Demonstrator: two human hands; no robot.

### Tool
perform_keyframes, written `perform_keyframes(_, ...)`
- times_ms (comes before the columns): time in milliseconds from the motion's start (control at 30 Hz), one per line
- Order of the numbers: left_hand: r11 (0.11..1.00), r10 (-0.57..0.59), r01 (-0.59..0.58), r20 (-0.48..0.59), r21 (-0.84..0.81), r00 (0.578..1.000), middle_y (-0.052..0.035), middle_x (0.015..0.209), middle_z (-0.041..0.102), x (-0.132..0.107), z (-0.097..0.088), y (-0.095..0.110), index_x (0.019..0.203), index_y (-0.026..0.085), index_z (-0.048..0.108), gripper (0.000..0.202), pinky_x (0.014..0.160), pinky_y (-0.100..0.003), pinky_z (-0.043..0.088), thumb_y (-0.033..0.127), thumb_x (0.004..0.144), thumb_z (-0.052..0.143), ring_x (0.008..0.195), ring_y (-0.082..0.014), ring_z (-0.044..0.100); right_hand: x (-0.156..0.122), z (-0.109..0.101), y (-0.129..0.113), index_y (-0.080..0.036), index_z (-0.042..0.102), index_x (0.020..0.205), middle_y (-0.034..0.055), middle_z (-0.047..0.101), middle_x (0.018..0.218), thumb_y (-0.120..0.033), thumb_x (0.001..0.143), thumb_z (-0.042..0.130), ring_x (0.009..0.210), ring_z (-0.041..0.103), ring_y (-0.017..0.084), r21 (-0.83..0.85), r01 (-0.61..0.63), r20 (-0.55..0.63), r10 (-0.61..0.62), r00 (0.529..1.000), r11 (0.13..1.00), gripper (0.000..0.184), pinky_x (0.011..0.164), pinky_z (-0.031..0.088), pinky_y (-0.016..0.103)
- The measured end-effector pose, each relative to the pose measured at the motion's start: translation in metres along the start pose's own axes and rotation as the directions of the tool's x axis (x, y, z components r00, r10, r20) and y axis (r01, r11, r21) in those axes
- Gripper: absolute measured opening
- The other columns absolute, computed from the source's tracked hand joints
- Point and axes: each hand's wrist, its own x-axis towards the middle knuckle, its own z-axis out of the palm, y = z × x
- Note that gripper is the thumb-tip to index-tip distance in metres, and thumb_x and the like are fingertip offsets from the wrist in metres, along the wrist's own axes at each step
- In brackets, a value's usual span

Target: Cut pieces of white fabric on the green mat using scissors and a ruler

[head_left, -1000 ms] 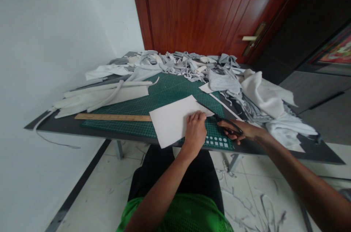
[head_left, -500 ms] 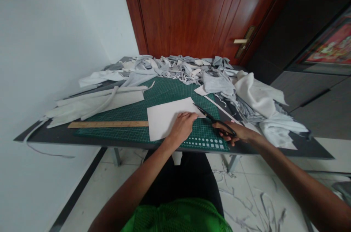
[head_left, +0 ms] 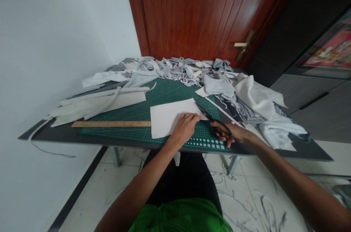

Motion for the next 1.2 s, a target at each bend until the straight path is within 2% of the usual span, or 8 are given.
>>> perform_keyframes(167, 1.000, -0.026, 0.025, -0.011, -0.018, 1.000, -0.0053, 0.125, 0.072, 0.000, -0.003, 0.001, 0.124, 0.021, 0.064, 0.033, 0.104, -0.038, 0.046, 0.006, 0.101, 0.045, 0.120, -0.0199, 0.064, 0.004, 0.000, -0.002, -0.019, 0.054, 0.071, -0.0047, 0.052, 0.049, -0.075, 0.085, 0.059, 0.030, 0.034, 0.004, 0.000, -0.007, 0.013, 0.007, 1.000, 1.000, 0.057, 0.028, 0.039, 0.017)
perform_keyframes(433, 0.998, -0.048, 0.045, -0.059, -0.051, 0.997, -0.0064, 0.119, 0.074, 0.000, -0.004, -0.001, 0.122, 0.020, 0.064, 0.034, 0.100, -0.038, 0.051, 0.004, 0.100, 0.044, 0.114, -0.0209, 0.067, 0.002, 0.009, -0.014, -0.020, 0.051, 0.068, -0.0027, 0.055, 0.052, -0.066, 0.096, 0.047, 0.029, 0.034, 0.004, -0.044, -0.056, 0.002, 0.056, 0.998, 0.997, 0.054, 0.027, 0.038, 0.017)
perform_keyframes(600, 0.996, -0.074, 0.069, -0.081, -0.053, 0.994, -0.0057, 0.112, 0.075, -0.002, -0.004, -0.002, 0.117, 0.020, 0.065, 0.030, 0.096, -0.038, 0.052, 0.006, 0.101, 0.044, 0.108, -0.0222, 0.068, 0.002, 0.009, -0.013, -0.020, 0.050, 0.070, -0.0035, 0.054, 0.052, -0.069, 0.092, 0.053, 0.031, 0.035, 0.004, -0.044, -0.040, 0.000, 0.040, 0.999, 0.998, 0.054, 0.028, 0.040, 0.017)
perform_keyframes(767, 0.996, -0.059, 0.053, -0.089, -0.073, 0.994, -0.0065, 0.114, 0.074, -0.003, -0.004, -0.003, 0.118, 0.021, 0.065, 0.032, 0.097, -0.038, 0.052, 0.004, 0.100, 0.045, 0.111, -0.0214, 0.068, 0.000, 0.011, -0.013, -0.020, 0.050, 0.070, -0.0031, 0.053, 0.051, -0.067, 0.095, 0.049, 0.030, 0.035, 0.005, -0.045, -0.032, -0.023, 0.031, 0.999, 0.998, 0.053, 0.028, 0.040, 0.017)
perform_keyframes(967, 0.993, -0.082, 0.072, -0.101, -0.097, 0.991, -0.0065, 0.114, 0.074, -0.004, -0.005, -0.005, 0.120, 0.022, 0.066, 0.033, 0.099, -0.037, 0.053, 0.005, 0.100, 0.045, 0.111, -0.0206, 0.068, -0.003, 0.013, -0.017, -0.021, 0.050, 0.069, -0.0024, 0.054, 0.052, -0.071, 0.090, 0.055, 0.031, 0.034, 0.005, -0.061, -0.028, -0.026, 0.026, 0.999, 0.998, 0.054, 0.028, 0.041, 0.017)
perform_keyframes(1200, 0.991, -0.089, 0.076, -0.123, -0.110, 0.988, -0.0062, 0.114, 0.075, -0.005, -0.008, -0.003, 0.119, 0.020, 0.066, 0.032, 0.097, -0.036, 0.053, 0.005, 0.100, 0.045, 0.109, -0.0205, 0.069, -0.002, 0.013, -0.014, -0.021, 0.049, 0.070, -0.0034, 0.052, 0.052, -0.071, 0.094, 0.048, 0.032, 0.033, 0.005, -0.072, -0.047, -0.033, 0.044, 0.998, 0.996, 0.055, 0.031, 0.043, 0.019)
